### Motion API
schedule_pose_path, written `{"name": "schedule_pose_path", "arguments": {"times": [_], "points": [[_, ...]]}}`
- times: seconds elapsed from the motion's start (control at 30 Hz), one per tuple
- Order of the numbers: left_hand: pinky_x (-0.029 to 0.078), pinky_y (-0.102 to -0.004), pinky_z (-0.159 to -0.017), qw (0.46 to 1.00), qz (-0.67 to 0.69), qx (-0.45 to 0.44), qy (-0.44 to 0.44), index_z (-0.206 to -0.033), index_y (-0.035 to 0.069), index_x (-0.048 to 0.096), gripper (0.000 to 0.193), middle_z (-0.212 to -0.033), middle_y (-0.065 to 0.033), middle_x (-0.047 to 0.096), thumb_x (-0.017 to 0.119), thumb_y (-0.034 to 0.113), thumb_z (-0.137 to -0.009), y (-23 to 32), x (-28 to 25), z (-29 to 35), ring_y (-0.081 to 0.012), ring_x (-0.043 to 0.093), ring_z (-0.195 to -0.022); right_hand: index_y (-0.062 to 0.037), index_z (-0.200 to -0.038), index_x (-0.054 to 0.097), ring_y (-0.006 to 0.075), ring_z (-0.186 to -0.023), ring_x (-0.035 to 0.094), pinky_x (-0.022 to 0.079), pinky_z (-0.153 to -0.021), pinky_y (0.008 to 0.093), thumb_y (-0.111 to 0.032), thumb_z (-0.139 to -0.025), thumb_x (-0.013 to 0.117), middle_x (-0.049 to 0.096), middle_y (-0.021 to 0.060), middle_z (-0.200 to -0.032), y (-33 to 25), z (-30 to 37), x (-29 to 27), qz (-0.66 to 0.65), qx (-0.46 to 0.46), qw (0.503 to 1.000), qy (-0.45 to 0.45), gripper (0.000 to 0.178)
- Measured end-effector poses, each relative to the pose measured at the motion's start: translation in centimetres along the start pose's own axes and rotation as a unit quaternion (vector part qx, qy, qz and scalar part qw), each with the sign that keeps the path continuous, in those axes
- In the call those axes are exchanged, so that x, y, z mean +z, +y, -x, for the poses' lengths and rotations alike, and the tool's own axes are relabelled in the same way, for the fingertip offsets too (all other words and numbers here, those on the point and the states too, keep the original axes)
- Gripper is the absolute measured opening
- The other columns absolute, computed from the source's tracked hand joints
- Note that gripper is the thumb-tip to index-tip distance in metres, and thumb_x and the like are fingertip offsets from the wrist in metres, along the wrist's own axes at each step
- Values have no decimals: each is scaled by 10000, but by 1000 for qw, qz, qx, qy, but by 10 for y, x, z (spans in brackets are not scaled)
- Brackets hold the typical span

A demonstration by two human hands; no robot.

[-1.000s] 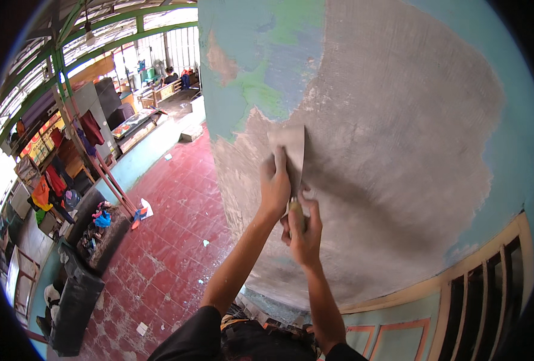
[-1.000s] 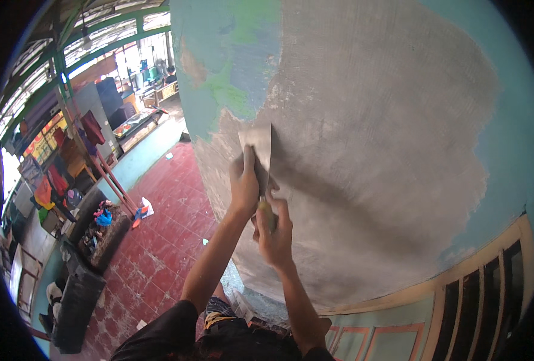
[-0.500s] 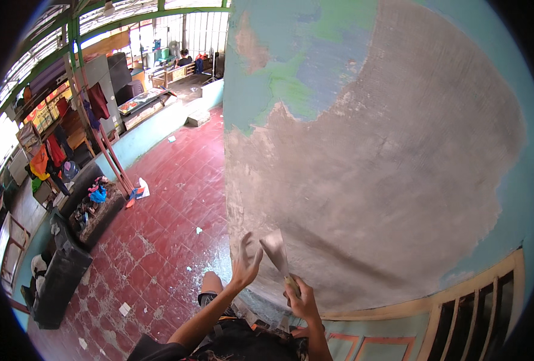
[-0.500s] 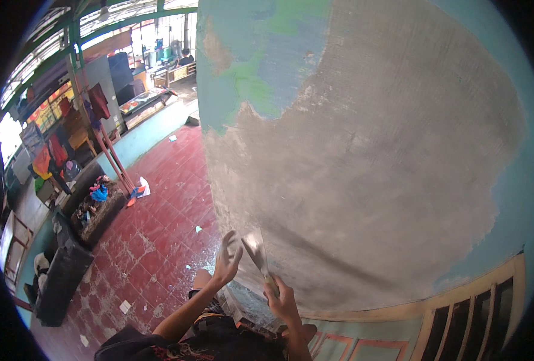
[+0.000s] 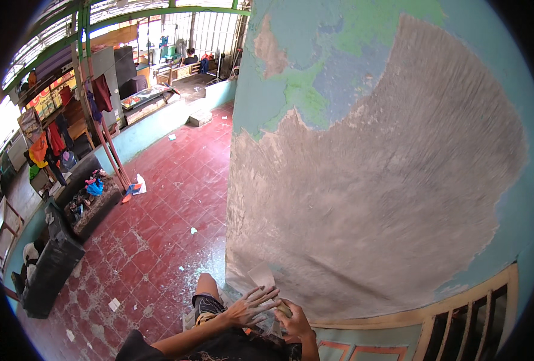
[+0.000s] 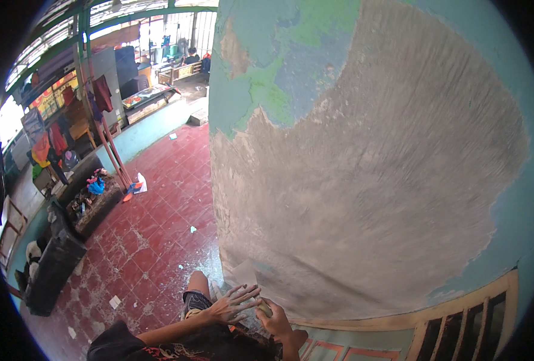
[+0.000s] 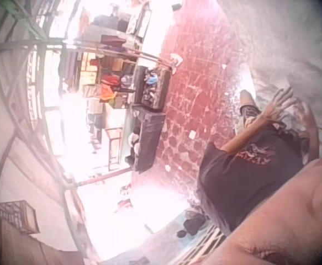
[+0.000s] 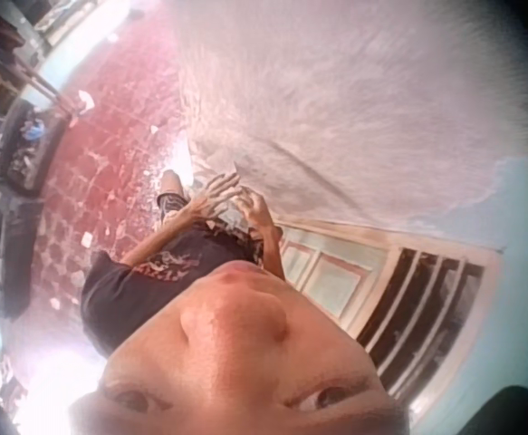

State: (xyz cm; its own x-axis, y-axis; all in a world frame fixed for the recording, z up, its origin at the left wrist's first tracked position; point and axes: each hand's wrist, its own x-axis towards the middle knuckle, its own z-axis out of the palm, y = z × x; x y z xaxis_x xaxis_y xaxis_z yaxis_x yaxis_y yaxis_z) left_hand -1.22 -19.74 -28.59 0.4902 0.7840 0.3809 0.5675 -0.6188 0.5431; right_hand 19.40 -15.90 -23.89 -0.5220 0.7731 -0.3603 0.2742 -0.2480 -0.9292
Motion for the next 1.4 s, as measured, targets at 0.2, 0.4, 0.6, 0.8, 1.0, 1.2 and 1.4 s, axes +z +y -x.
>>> {"name": "schedule_pose_path", "arguments": {"times": [0.2,0.4,0.6,0.8,1.0,1.2,1.4], "points": [[120,-498,-1174,1000,-8,4,0,-1532,188,193,667,-1599,-82,129,447,408,-955,-5,-2,-5,-263,123,-1474,-9,-1204,570,47,-560,485,397,-488,225,-136,-892,636,553,-24,-732,0,-5,-3,41,-47,998,16,343],[96,-490,-1179,1000,3,-7,9,-1534,138,163,682,-1600,-78,124,424,404,-964,-7,4,-3,-244,114,-1476,16,-1207,574,140,-817,568,444,-728,286,-174,-865,662,631,107,-922,7,-6,-2,68,-45,996,31,401],[103,-481,-1182,999,15,-29,6,-1534,136,159,687,-1599,-76,130,424,408,-963,-6,9,2,-235,128,-1473,6,-1210,570,65,-571,493,415,-511,238,-191,-874,664,571,0,-746,15,-6,-2,105,-75,991,25,400],[107,-474,-1183,998,-28,-49,-8,-1533,139,168,684,-1594,-80,146,435,402,-960,-4,3,6,-236,136,-1471,26,-1166,583,81,-591,503,431,-538,253,-210,-871,665,592,30,-775,13,0,2,114,-60,991,23,387],[98,-477,-1187,994,-71,-81,-30,-1537,176,160,746,-1595,-75,145,504,398,-913,-13,3,13,-240,137,-1471,42,-1146,586,80,-602,502,427,-541,255,-205,-866,669,590,32,-765,11,1,5,129,-64,989,20,383],[102,-493,-1183,992,-72,-99,-34,-1529,149,186,786,-1589,-95,154,558,327,-859,-17,-11,10,-265,137,-1469,51,-1132,587,78,-598,500,423,-520,259,-185,-858,676,581,26,-759,11,1,3,139,-68,988,18,373],[153,-564,-1147,967,-106,-229,19,-1512,163,260,623,-1587,-124,153,424,323,-933,-48,-16,15,-300,142,-1464,60,-1139,579,72,-580,490,412,-504,242,-152,-871,646,586,31,-772,35,-6,-7,235,-239,942,31,348]]}}
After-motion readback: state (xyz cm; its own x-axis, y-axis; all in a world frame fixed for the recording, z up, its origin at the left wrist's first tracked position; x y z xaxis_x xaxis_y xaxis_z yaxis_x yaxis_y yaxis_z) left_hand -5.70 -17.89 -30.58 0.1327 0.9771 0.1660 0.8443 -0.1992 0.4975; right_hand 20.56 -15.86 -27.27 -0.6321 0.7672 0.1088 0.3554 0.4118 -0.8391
